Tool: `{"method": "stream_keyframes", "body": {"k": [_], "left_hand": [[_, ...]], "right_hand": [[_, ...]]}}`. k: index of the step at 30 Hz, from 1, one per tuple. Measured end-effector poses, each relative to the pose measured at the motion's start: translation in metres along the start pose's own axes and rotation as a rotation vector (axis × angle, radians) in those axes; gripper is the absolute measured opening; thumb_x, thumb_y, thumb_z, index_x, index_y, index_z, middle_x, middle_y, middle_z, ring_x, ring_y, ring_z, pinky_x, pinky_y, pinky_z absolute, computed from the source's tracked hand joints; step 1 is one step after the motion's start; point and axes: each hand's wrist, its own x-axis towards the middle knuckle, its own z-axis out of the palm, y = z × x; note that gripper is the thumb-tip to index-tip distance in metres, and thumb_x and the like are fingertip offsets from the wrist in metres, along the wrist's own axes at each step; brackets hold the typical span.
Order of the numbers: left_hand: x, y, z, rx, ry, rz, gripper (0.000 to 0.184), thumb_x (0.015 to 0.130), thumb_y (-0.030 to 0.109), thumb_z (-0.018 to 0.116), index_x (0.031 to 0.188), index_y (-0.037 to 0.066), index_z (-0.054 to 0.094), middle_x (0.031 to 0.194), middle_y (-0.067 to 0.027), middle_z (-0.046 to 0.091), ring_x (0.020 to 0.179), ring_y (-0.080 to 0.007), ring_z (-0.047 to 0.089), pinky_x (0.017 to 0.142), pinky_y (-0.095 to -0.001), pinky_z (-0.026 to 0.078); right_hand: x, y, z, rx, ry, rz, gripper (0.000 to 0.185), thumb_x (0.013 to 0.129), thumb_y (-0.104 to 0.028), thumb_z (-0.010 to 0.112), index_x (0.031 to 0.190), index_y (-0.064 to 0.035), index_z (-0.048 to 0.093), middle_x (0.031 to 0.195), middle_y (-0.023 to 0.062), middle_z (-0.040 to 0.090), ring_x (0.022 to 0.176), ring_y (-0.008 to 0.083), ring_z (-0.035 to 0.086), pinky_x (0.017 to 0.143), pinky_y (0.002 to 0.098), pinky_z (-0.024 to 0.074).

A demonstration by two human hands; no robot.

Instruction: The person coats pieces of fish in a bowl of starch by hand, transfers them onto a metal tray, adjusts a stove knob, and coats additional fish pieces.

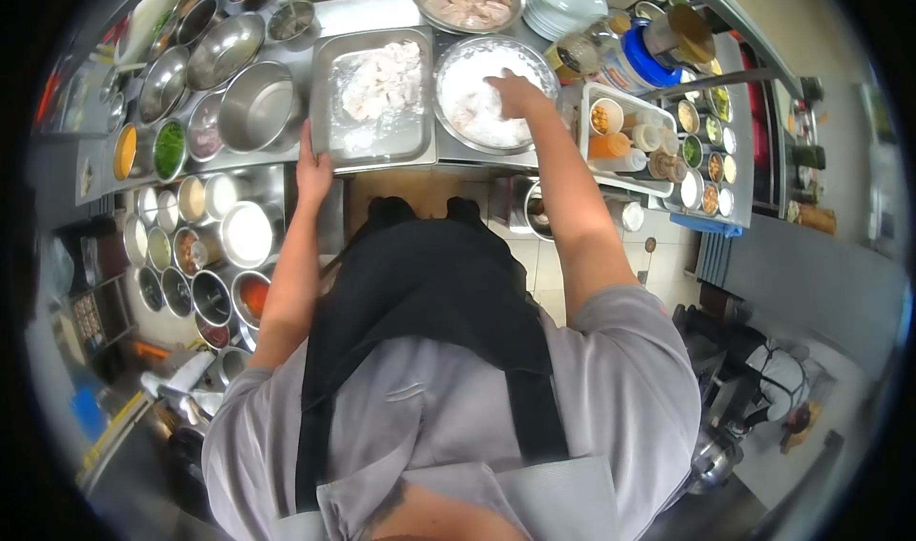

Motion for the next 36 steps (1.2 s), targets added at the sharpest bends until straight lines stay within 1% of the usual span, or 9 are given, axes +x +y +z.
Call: {"method": "stream_keyframes", "body": {"k": [5,9,11,22,24,26,29,32,36], "left_hand": [[0.004,0.008,0.003,-0.027,0.013,0.033,0.072,0.086,0.000,0.045,0.154,0.008,0.023,0.147,-0.0256,0.042,0.133,-0.0409,0.045,0.108,-0.0401,0.038],[0.004,0.001,0.006,0.025,0.048,0.036,0.073,0.086,0.004,0.045,0.155,0.013,0.025,0.143,-0.0228,0.049,0.125,-0.0378,0.054,0.101,-0.0391,0.043],[0.003,0.002,0.006,0.024,0.043,0.022,0.073,0.086,0.004,0.045,0.155,0.014,0.024,0.143,-0.0230,0.049,0.123,-0.0383,0.056,0.100,-0.0396,0.044],[0.003,0.005,0.006,0.051,0.070,0.030,0.073,0.086,0.005,0.045,0.155,0.015,0.025,0.140,-0.0241,0.052,0.119,-0.0401,0.057,0.097,-0.0404,0.045],[0.003,0.008,0.004,-0.007,0.004,-0.010,0.072,0.085,0.002,0.044,0.154,0.009,0.023,0.143,-0.0276,0.046,0.129,-0.0419,0.049,0.105,-0.0415,0.040],[0.002,0.010,0.003,-0.002,0.026,0.010,0.072,0.086,0.003,0.045,0.154,0.008,0.023,0.142,-0.0276,0.047,0.128,-0.0419,0.050,0.105,-0.0418,0.040],[0.002,0.011,0.003,0.004,0.040,0.020,0.071,0.086,0.003,0.046,0.154,0.008,0.024,0.141,-0.0277,0.048,0.127,-0.0422,0.050,0.105,-0.0422,0.040],[0.002,0.010,0.002,-0.020,0.018,-0.010,0.071,0.086,0.003,0.046,0.154,0.008,0.024,0.141,-0.0278,0.047,0.128,-0.0423,0.049,0.106,-0.0426,0.040],[0.003,0.015,0.002,-0.020,0.018,-0.024,0.072,0.086,0.004,0.047,0.154,0.008,0.024,0.141,-0.0279,0.048,0.128,-0.0429,0.049,0.106,-0.0436,0.040]], "right_hand": [[0.001,0.017,0.001,0.205,0.336,-0.053,0.055,0.072,-0.007,0.069,0.126,-0.0151,0.063,0.126,0.0213,0.060,0.116,0.0369,0.058,0.097,0.0429,0.0487],[-0.021,0.015,-0.031,0.253,0.429,-0.040,0.045,0.073,-0.009,0.069,0.118,-0.0129,0.067,0.118,0.0197,0.065,0.110,0.0358,0.061,0.096,0.0420,0.0487],[-0.029,0.016,-0.038,0.288,0.341,-0.063,0.041,0.074,-0.012,0.070,0.115,-0.0113,0.069,0.113,0.0179,0.068,0.106,0.0350,0.063,0.095,0.0410,0.0492],[-0.049,0.005,-0.067,0.346,0.338,-0.002,0.042,0.071,-0.015,0.072,0.114,-0.0123,0.069,0.109,0.0184,0.069,0.104,0.0353,0.064,0.093,0.0405,0.0504],[-0.047,0.000,-0.075,0.313,0.341,-0.025,0.043,0.071,-0.015,0.072,0.114,-0.0123,0.069,0.110,0.0187,0.069,0.103,0.0357,0.064,0.093,0.0407,0.0505],[-0.048,-0.010,-0.079,0.354,0.511,-0.012,0.046,0.071,-0.016,0.072,0.116,-0.0118,0.068,0.109,0.0194,0.069,0.101,0.0356,0.065,0.091,0.0404,0.0511],[-0.048,-0.049,-0.105,0.520,0.539,-0.127,0.048,0.071,-0.017,0.073,0.118,-0.0103,0.067,0.109,0.0198,0.069,0.102,0.0346,0.065,0.090,0.0395,0.0516],[0.000,-0.079,-0.099,0.644,0.445,-0.296,0.052,0.072,-0.021,0.074,0.123,-0.0125,0.066,0.117,0.0202,0.066,0.106,0.0342,0.064,0.092,0.0390,0.0510],[0.054,-0.135,-0.087,0.519,0.318,-0.314,0.050,0.077,-0.019,0.067,0.127,-0.0134,0.064,0.122,0.0202,0.064,0.114,0.0361,0.059,0.100,0.0403,0.0469]]}}
